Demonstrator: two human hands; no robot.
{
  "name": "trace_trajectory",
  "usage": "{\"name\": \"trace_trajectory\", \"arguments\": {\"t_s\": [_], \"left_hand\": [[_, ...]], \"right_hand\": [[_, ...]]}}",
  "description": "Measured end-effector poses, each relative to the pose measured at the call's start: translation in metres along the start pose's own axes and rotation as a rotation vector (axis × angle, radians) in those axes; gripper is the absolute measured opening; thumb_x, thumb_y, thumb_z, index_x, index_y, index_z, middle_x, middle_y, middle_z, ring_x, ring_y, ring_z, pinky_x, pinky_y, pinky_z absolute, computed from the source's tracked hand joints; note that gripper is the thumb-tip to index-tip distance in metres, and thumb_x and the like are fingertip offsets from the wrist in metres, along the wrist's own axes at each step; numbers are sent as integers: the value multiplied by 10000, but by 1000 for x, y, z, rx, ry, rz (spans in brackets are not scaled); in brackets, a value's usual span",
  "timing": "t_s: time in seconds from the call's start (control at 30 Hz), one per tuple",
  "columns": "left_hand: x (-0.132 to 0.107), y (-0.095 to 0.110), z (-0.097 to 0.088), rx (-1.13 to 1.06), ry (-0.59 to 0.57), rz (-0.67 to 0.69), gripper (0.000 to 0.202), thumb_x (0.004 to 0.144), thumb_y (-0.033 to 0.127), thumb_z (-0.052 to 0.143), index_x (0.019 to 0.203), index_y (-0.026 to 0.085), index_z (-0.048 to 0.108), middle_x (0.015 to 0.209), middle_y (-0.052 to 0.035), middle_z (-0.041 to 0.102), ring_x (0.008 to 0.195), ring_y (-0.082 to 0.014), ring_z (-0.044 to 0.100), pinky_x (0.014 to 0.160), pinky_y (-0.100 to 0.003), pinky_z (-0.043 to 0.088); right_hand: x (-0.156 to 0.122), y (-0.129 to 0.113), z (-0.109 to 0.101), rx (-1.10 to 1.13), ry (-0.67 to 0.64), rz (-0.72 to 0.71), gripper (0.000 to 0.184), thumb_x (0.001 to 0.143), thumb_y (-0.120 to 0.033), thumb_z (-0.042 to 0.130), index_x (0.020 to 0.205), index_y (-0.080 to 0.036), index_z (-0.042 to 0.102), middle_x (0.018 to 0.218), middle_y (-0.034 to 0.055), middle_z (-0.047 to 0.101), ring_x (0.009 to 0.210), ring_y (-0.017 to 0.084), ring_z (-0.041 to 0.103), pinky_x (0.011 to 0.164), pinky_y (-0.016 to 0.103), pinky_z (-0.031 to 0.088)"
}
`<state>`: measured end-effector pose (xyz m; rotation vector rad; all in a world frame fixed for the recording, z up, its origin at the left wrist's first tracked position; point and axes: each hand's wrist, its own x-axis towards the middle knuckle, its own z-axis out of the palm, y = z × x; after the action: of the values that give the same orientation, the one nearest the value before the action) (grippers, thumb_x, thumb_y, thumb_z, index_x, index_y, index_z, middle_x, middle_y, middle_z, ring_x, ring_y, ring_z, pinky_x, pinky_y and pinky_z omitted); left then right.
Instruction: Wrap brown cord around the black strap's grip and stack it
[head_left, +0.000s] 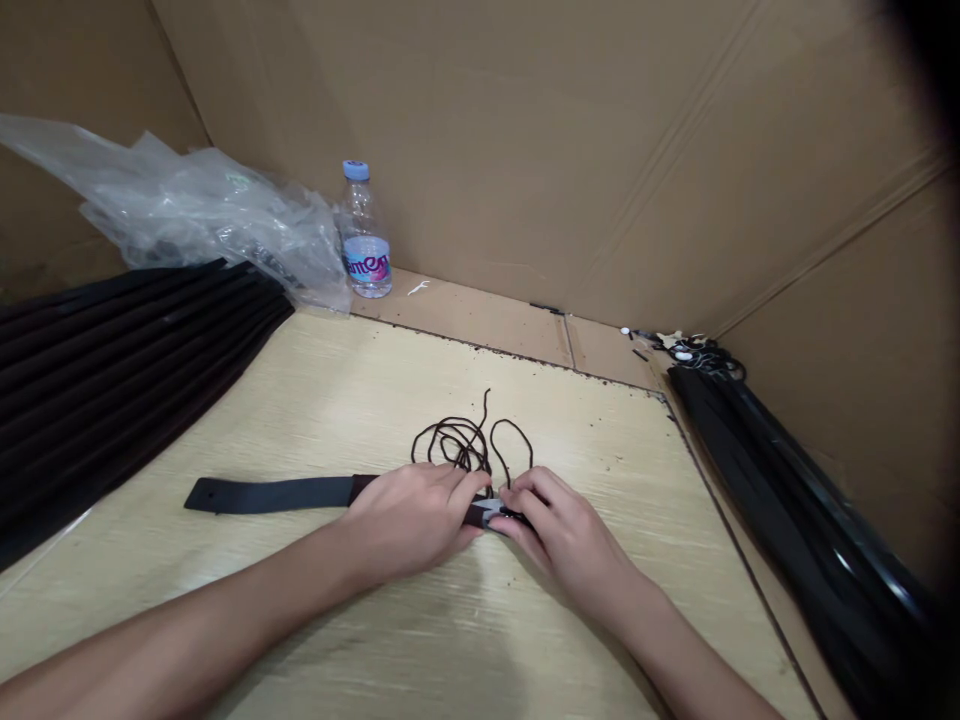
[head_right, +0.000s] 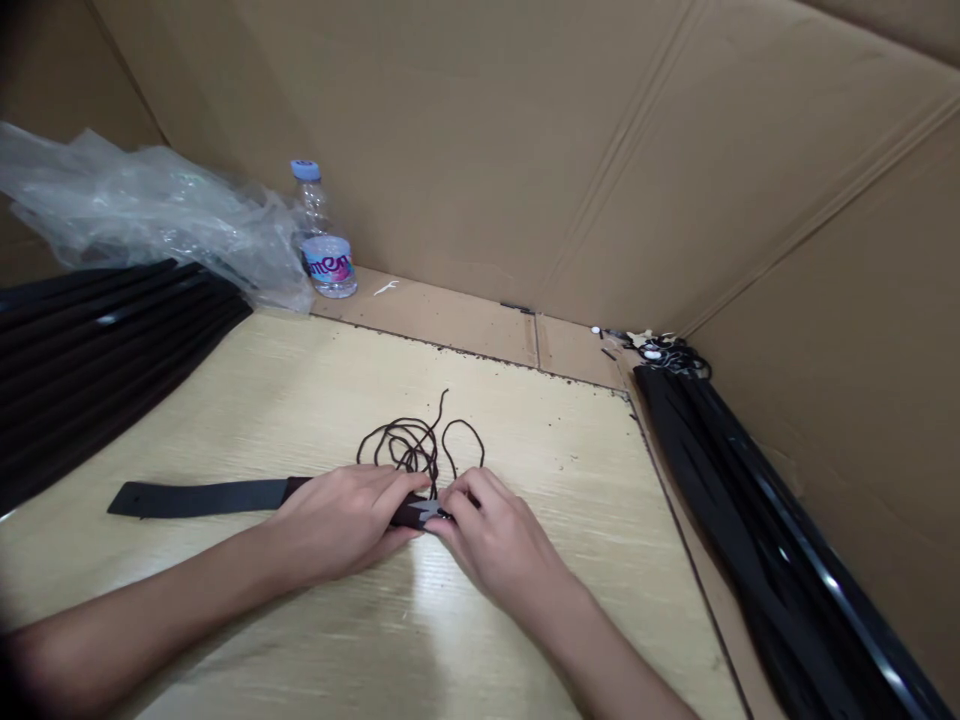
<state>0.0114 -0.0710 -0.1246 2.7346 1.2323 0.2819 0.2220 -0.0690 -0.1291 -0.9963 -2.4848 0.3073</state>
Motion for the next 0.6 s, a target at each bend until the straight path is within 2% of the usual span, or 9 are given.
{"name": "trace_trajectory", "arguments": {"t_s": [0.13, 0.33, 0.6], "left_hand": [[0, 0, 0, 8, 7, 7, 310, 852, 308, 548, 1123, 159, 529, 949, -93, 689, 872, -267, 660, 729, -398, 532], [0, 0, -1, 29, -8, 10, 303, 842, 299, 562, 1107, 155, 534, 959, -92, 690, 871, -258, 659, 740, -383, 528], [0, 0, -2, 16, -8, 5, 294, 852, 325, 552, 1098, 164, 534, 936, -84, 684, 855, -252, 654, 727, -374, 519]], "right_hand": [[1, -1, 2, 23, 1, -19, 123, 921, -254, 521, 944, -162, 598, 877, 85, 593, 786, 193, 578, 682, 321, 529], [-2, -8, 9, 0, 51, 42, 127, 923, -254, 513, 912, -157, 595, 861, 93, 591, 790, 210, 566, 665, 341, 531], [-11, 2, -3, 133, -23, 46, 128, 926, -208, 507, 1030, -184, 577, 949, 89, 595, 874, 205, 586, 762, 367, 547]]}}
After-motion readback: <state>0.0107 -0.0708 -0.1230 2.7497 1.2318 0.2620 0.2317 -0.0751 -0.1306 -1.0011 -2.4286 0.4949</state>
